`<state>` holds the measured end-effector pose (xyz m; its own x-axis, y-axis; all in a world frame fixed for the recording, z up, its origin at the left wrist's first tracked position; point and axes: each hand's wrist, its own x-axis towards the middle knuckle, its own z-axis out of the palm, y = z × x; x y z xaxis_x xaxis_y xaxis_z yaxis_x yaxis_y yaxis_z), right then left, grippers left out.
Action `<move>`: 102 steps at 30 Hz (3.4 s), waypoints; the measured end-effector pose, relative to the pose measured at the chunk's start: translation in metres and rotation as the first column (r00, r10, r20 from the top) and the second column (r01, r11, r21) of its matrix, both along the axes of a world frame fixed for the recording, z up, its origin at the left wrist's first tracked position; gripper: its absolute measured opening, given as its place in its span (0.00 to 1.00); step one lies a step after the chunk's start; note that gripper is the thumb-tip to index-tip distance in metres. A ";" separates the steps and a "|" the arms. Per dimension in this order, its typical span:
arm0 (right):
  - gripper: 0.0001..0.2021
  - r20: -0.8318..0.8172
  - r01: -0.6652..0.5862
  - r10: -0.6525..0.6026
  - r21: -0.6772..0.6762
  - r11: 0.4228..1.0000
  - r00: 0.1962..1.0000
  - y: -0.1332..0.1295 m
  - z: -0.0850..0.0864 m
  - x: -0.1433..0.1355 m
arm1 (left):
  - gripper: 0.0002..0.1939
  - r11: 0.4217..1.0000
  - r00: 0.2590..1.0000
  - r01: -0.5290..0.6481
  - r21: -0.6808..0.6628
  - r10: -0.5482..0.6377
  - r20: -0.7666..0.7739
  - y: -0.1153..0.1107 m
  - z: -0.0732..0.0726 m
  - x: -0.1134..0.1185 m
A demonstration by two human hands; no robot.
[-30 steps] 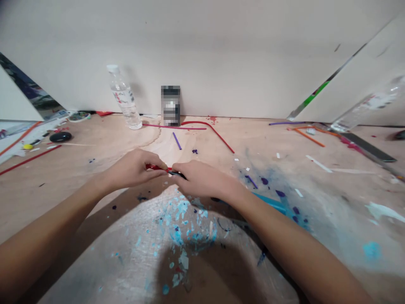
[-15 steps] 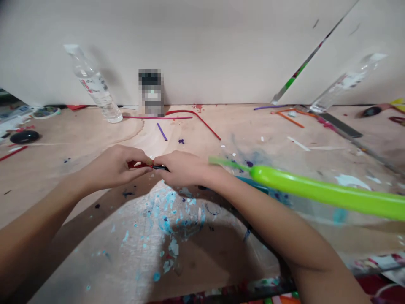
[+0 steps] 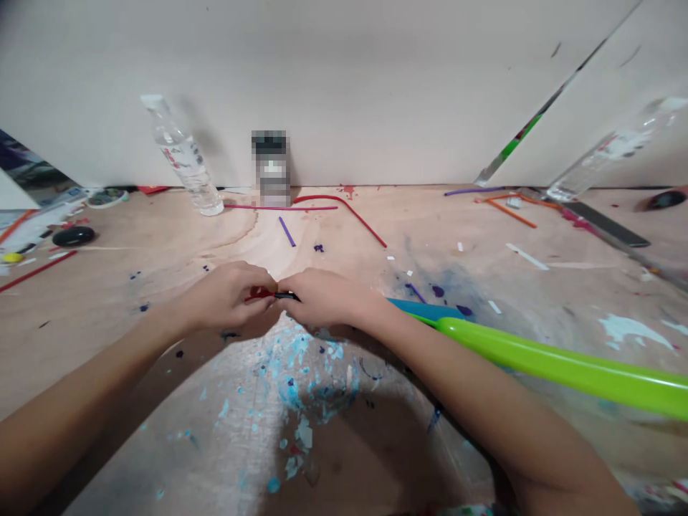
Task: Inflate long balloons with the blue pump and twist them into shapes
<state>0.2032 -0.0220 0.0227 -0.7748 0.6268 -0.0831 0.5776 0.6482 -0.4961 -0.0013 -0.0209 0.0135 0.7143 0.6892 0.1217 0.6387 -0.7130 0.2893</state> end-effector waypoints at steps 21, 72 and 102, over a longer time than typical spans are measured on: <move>0.16 0.079 0.035 -0.035 0.001 0.999 0.996 0.116 0.042 -0.006 | 0.08 0.996 0.947 0.056 0.065 -0.073 0.312 0.045 -0.043 -0.002; 0.17 0.273 -0.121 0.233 -0.371 0.921 0.933 0.092 0.004 -0.019 | 0.10 0.972 0.948 0.052 0.227 -0.120 0.296 0.048 -0.053 -0.007; 0.31 0.174 0.201 -0.312 0.468 0.861 0.934 0.202 -0.047 -0.029 | 0.11 0.975 0.951 0.042 0.217 -0.105 0.291 0.050 -0.051 -0.003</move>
<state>0.1746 0.1796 -0.0242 -0.5734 0.8147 0.0865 0.8162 0.5772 -0.0267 -0.0039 0.0292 -0.0376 0.6705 0.5733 0.4710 0.4887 -0.8189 0.3010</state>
